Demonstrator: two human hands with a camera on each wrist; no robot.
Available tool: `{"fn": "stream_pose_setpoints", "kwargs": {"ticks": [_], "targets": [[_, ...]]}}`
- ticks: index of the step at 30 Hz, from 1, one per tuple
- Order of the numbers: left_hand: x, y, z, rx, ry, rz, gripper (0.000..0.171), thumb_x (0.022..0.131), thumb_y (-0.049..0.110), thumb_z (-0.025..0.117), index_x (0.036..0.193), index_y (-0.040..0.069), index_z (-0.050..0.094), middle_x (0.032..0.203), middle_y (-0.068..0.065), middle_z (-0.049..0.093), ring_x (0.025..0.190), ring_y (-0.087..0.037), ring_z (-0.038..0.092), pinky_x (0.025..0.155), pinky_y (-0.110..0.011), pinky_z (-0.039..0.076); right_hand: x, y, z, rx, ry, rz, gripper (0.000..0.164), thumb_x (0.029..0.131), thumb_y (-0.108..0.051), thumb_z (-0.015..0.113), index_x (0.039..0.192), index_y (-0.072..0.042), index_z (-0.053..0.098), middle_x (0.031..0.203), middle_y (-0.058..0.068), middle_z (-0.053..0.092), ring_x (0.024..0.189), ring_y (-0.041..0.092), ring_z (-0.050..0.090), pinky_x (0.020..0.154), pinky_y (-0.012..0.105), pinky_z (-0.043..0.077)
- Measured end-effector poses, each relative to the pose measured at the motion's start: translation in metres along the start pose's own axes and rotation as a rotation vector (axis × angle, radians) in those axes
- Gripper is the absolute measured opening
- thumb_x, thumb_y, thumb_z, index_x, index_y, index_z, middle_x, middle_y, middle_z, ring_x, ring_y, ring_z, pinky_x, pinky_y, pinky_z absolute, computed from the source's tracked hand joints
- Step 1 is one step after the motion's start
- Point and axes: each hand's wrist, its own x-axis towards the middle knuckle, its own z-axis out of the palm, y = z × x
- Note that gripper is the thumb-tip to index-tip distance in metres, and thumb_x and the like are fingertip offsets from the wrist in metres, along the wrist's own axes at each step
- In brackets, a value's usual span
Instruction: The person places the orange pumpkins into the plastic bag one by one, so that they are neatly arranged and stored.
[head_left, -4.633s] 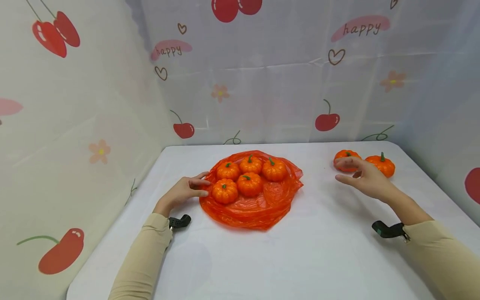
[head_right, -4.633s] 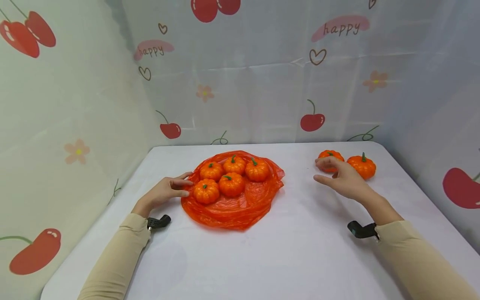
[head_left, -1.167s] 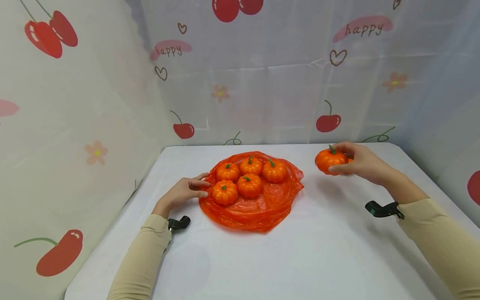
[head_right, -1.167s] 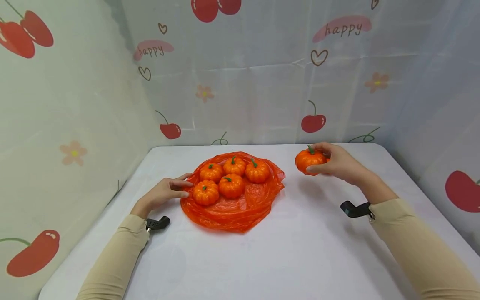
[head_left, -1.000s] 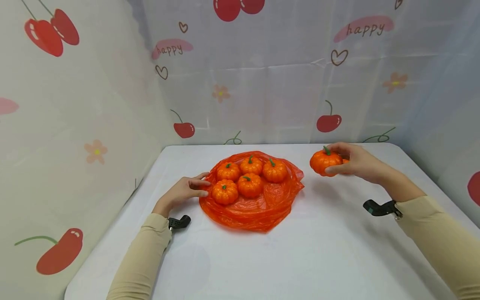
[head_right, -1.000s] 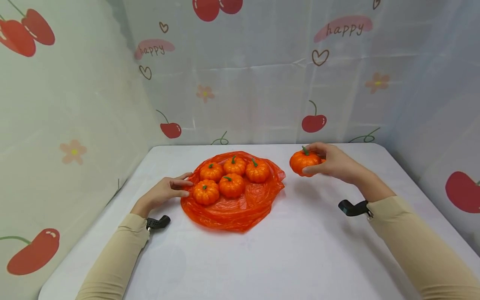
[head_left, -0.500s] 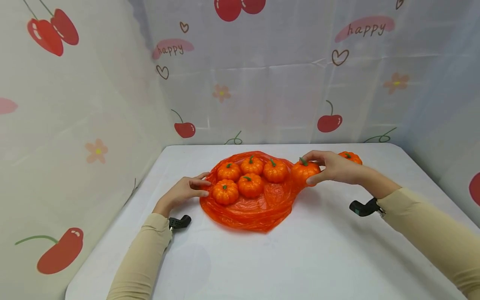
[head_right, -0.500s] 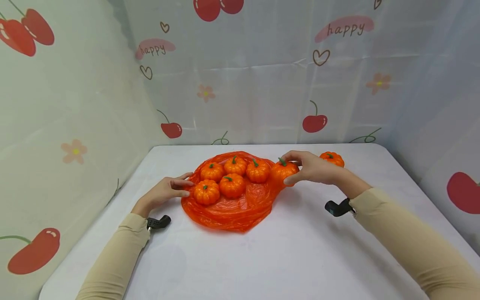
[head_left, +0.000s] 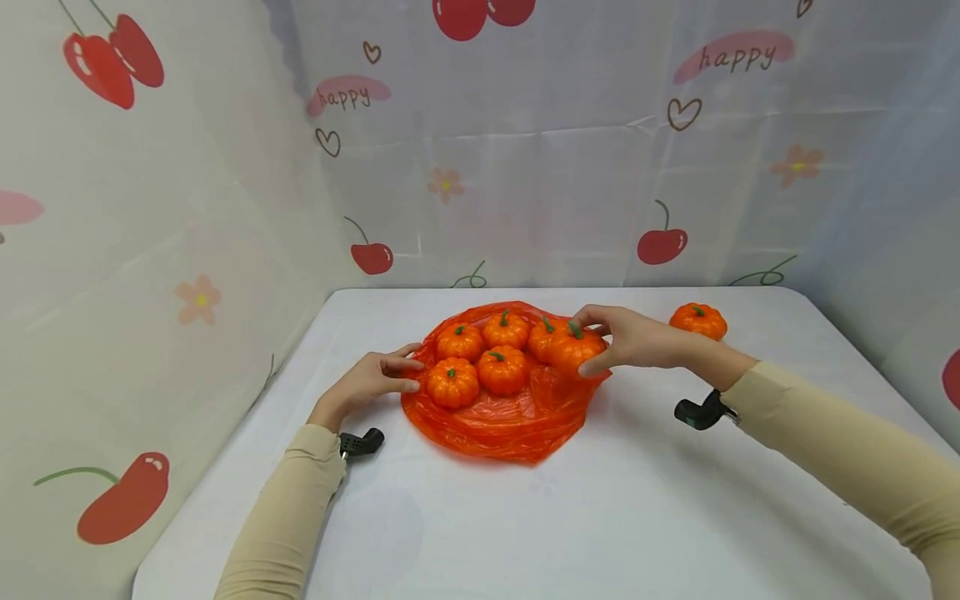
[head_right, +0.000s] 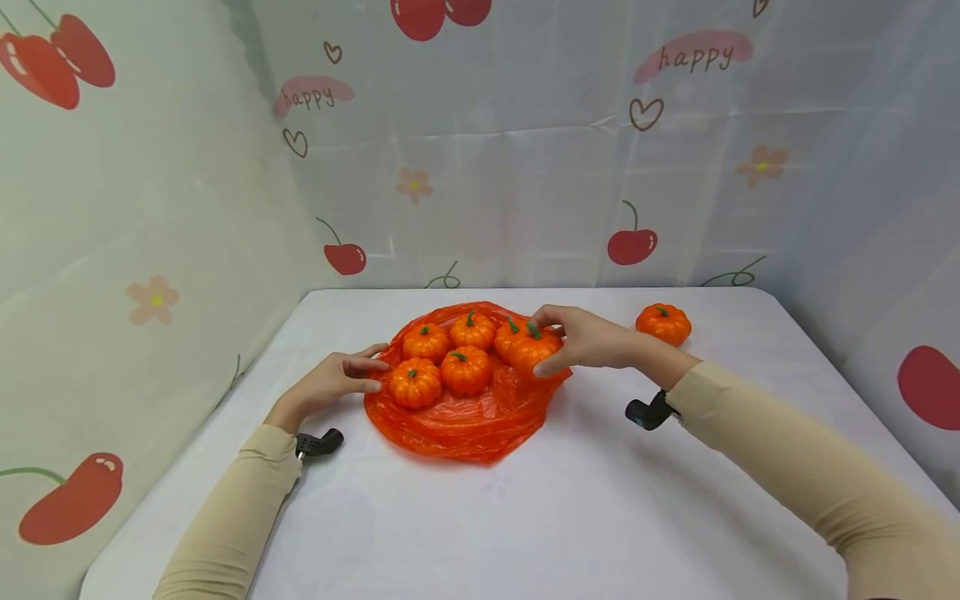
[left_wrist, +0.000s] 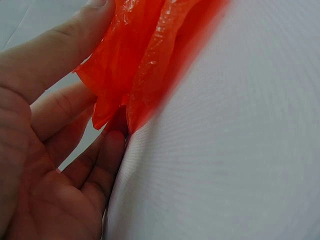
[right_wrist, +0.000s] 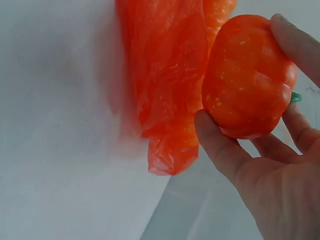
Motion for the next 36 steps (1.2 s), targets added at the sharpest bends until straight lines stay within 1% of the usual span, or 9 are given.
{"fn": "stream_pose_setpoints", "kwargs": {"ticks": [3, 9, 12, 16, 23, 26, 29, 33, 36], "targets": [[-0.001, 0.001, 0.0, 0.005, -0.001, 0.002, 0.046, 0.086, 0.034, 0.084, 0.128, 0.017, 0.075, 0.163, 0.006, 0.044, 0.158, -0.024, 0.027, 0.128, -0.048, 0.025, 0.006, -0.003, 0.004, -0.026, 0.005, 0.002, 0.057, 0.08, -0.034, 0.09, 0.124, -0.02, 0.056, 0.137, 0.006, 0.057, 0.13, 0.031, 0.055, 0.094, 0.039, 0.061], [-0.003, 0.003, 0.0, 0.016, -0.003, -0.002, 0.046, 0.087, 0.034, 0.083, 0.129, 0.018, 0.074, 0.162, 0.007, 0.044, 0.158, -0.023, 0.028, 0.127, -0.047, 0.028, 0.018, -0.008, 0.01, -0.072, 0.013, 0.002, 0.06, 0.079, -0.035, 0.091, 0.126, -0.019, 0.056, 0.132, 0.007, 0.062, 0.123, 0.029, 0.059, 0.096, 0.04, 0.06], [-0.003, 0.003, 0.001, 0.016, -0.001, -0.007, 0.045, 0.087, 0.033, 0.083, 0.129, 0.018, 0.074, 0.162, 0.007, 0.044, 0.158, -0.022, 0.028, 0.127, -0.047, 0.029, 0.025, -0.008, 0.013, -0.11, 0.02, 0.008, 0.062, 0.078, -0.036, 0.092, 0.126, -0.02, 0.057, 0.134, 0.008, 0.062, 0.125, 0.03, 0.059, 0.099, 0.042, 0.059], [-0.002, 0.003, 0.0, 0.021, -0.003, -0.013, 0.046, 0.087, 0.035, 0.083, 0.129, 0.019, 0.074, 0.162, 0.008, 0.044, 0.158, -0.022, 0.028, 0.126, -0.047, 0.031, 0.031, -0.005, 0.017, -0.122, 0.018, 0.021, 0.061, 0.077, -0.035, 0.092, 0.125, -0.021, 0.057, 0.141, 0.011, 0.059, 0.13, 0.033, 0.055, 0.101, 0.043, 0.058], [0.0, 0.003, -0.001, 0.038, -0.005, -0.016, 0.049, 0.085, 0.039, 0.084, 0.129, 0.02, 0.074, 0.163, 0.008, 0.043, 0.158, -0.026, 0.028, 0.127, -0.05, 0.027, 0.034, -0.002, 0.025, -0.163, 0.02, 0.004, 0.059, 0.077, -0.035, 0.092, 0.123, -0.021, 0.057, 0.142, 0.012, 0.057, 0.134, 0.036, 0.05, 0.109, 0.052, 0.051], [0.0, 0.003, -0.003, 0.039, -0.006, -0.01, 0.05, 0.085, 0.038, 0.084, 0.13, 0.017, 0.074, 0.164, 0.005, 0.042, 0.158, -0.029, 0.027, 0.128, -0.053, 0.025, 0.035, -0.001, 0.028, -0.187, 0.015, -0.005, 0.06, 0.077, -0.036, 0.092, 0.124, -0.022, 0.057, 0.141, 0.012, 0.057, 0.134, 0.036, 0.049, 0.109, 0.053, 0.051], [0.0, 0.002, -0.003, 0.036, -0.012, -0.003, 0.051, 0.086, 0.037, 0.084, 0.131, 0.016, 0.073, 0.165, 0.003, 0.041, 0.158, -0.031, 0.026, 0.127, -0.054, 0.025, 0.035, 0.0, 0.031, -0.209, 0.013, -0.008, 0.061, 0.077, -0.037, 0.092, 0.125, -0.023, 0.056, 0.14, 0.012, 0.056, 0.133, 0.035, 0.05, 0.107, 0.052, 0.053], [0.001, 0.001, -0.002, 0.025, -0.012, -0.012, 0.049, 0.085, 0.038, 0.085, 0.129, 0.018, 0.074, 0.163, 0.005, 0.043, 0.158, -0.026, 0.029, 0.126, -0.05, 0.03, 0.033, 0.002, 0.034, -0.219, 0.024, -0.032, 0.06, 0.077, -0.032, 0.092, 0.124, -0.023, 0.056, 0.136, 0.011, 0.056, 0.13, 0.034, 0.05, 0.106, 0.051, 0.054], [0.002, 0.001, -0.001, 0.022, -0.009, -0.015, 0.049, 0.085, 0.038, 0.085, 0.128, 0.019, 0.075, 0.163, 0.006, 0.044, 0.157, -0.025, 0.029, 0.126, -0.049, 0.03, 0.031, 0.003, 0.036, -0.215, 0.024, -0.06, 0.061, 0.077, -0.027, 0.093, 0.126, -0.021, 0.057, 0.133, 0.009, 0.056, 0.129, 0.032, 0.05, 0.109, 0.053, 0.051]]}}
